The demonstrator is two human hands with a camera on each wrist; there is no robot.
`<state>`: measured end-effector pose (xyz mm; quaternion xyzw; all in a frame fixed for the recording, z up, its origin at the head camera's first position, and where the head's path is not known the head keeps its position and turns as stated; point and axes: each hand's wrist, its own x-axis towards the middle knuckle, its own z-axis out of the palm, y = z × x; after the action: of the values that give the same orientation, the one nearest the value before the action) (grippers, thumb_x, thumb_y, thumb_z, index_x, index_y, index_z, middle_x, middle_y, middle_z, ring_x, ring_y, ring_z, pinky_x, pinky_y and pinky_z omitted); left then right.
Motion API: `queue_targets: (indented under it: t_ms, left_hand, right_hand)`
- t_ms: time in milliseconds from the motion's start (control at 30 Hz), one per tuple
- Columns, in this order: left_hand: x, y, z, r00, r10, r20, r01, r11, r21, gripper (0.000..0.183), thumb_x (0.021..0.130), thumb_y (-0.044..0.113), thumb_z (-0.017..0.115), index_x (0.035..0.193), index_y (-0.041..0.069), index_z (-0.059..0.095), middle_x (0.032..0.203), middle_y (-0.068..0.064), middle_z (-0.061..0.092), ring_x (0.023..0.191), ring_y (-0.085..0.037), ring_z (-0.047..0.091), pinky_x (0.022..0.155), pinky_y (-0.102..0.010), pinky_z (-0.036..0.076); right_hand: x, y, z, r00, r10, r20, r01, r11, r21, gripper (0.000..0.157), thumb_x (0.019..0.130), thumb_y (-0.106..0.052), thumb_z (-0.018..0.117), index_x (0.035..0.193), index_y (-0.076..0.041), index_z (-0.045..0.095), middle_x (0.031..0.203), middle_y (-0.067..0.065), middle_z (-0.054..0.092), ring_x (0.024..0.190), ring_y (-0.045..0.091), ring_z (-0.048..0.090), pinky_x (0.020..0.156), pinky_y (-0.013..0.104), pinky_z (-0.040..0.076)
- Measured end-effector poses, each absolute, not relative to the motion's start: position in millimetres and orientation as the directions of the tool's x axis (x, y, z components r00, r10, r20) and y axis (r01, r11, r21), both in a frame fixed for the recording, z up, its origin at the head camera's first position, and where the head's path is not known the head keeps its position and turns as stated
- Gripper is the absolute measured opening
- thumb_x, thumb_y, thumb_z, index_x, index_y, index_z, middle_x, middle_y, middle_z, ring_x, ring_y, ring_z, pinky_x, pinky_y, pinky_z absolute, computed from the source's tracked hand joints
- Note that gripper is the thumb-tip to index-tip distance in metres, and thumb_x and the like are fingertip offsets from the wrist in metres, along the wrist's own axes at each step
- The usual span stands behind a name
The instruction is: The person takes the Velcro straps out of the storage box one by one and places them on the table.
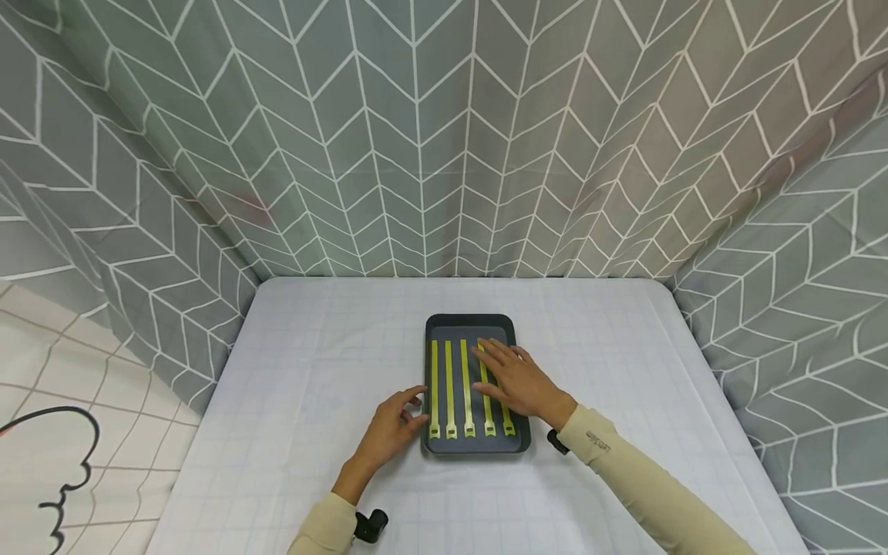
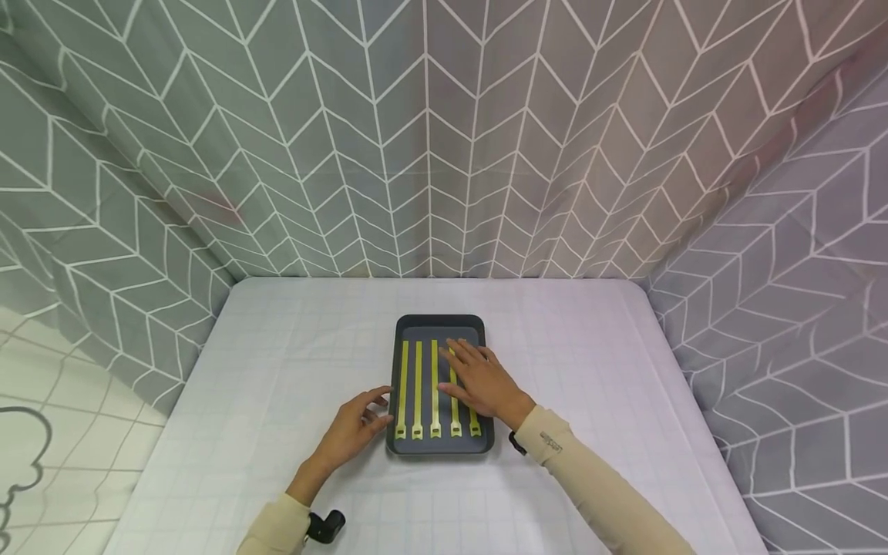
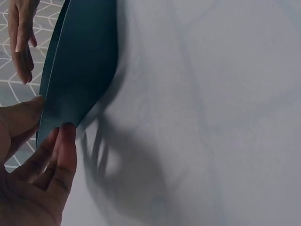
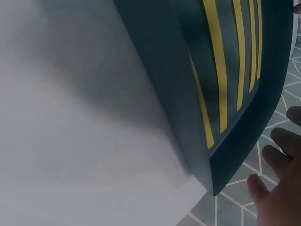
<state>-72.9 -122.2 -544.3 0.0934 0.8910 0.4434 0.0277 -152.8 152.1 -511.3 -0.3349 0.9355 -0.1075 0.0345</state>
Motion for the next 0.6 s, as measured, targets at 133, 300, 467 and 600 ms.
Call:
queue_targets:
  t_ms: [133,300,467,600]
  left_hand:
    - [-73,-123,-544,-0.977,0.212,0.002,0.121,0.548,0.828,0.053,0.086,0.005,0.077,0.136,0.005,0.059,0.106,-0.014,0.066,0.074,-0.011,0.061,0.065,-0.022,0.050]
    - [-74,-127,-545,-0.966,0.252,-0.049,0.079,0.473,0.877,0.059,0.086,0.000,0.076,0.140,0.002,0.054,0.109,-0.015,0.063,0.078,-0.010,0.063,0.066,-0.022,0.053]
    - [-75,-129,-546,-0.956,0.280,-0.086,0.051,0.446,0.894,0.062,0.086,0.000,0.075,0.143,0.003,0.050,0.112,-0.016,0.062,0.081,-0.010,0.064,0.068,-0.023,0.054]
    - [-75,-130,-544,-0.953,0.284,-0.107,0.025,0.423,0.906,0.062,0.087,0.000,0.075,0.143,0.004,0.050,0.113,-0.016,0.061,0.082,-0.011,0.065,0.069,-0.022,0.055]
  right_hand:
    - [-157,148,-507,-0.738,-0.674,0.011,-0.658,0.717,-0.230,0.068,0.102,-0.049,0.051,0.153,-0.007,0.039,0.159,0.016,0.037,0.146,0.037,0.036,0.113,0.058,0.033]
    - [-163,141,-502,-0.677,-0.735,0.025,-0.713,0.647,-0.270,0.059,0.102,-0.037,0.057,0.149,-0.003,0.045,0.152,0.021,0.044,0.139,0.042,0.043,0.109,0.062,0.037]
    - [-170,134,-494,-0.648,-0.762,-0.015,-0.729,0.625,-0.278,0.058,0.101,-0.033,0.059,0.149,-0.004,0.045,0.151,0.019,0.045,0.139,0.039,0.045,0.110,0.059,0.038]
    - [-177,127,-490,-0.635,-0.771,-0.049,-0.735,0.623,-0.269,0.062,0.099,-0.037,0.062,0.149,-0.005,0.045,0.151,0.016,0.046,0.138,0.036,0.045,0.110,0.057,0.039]
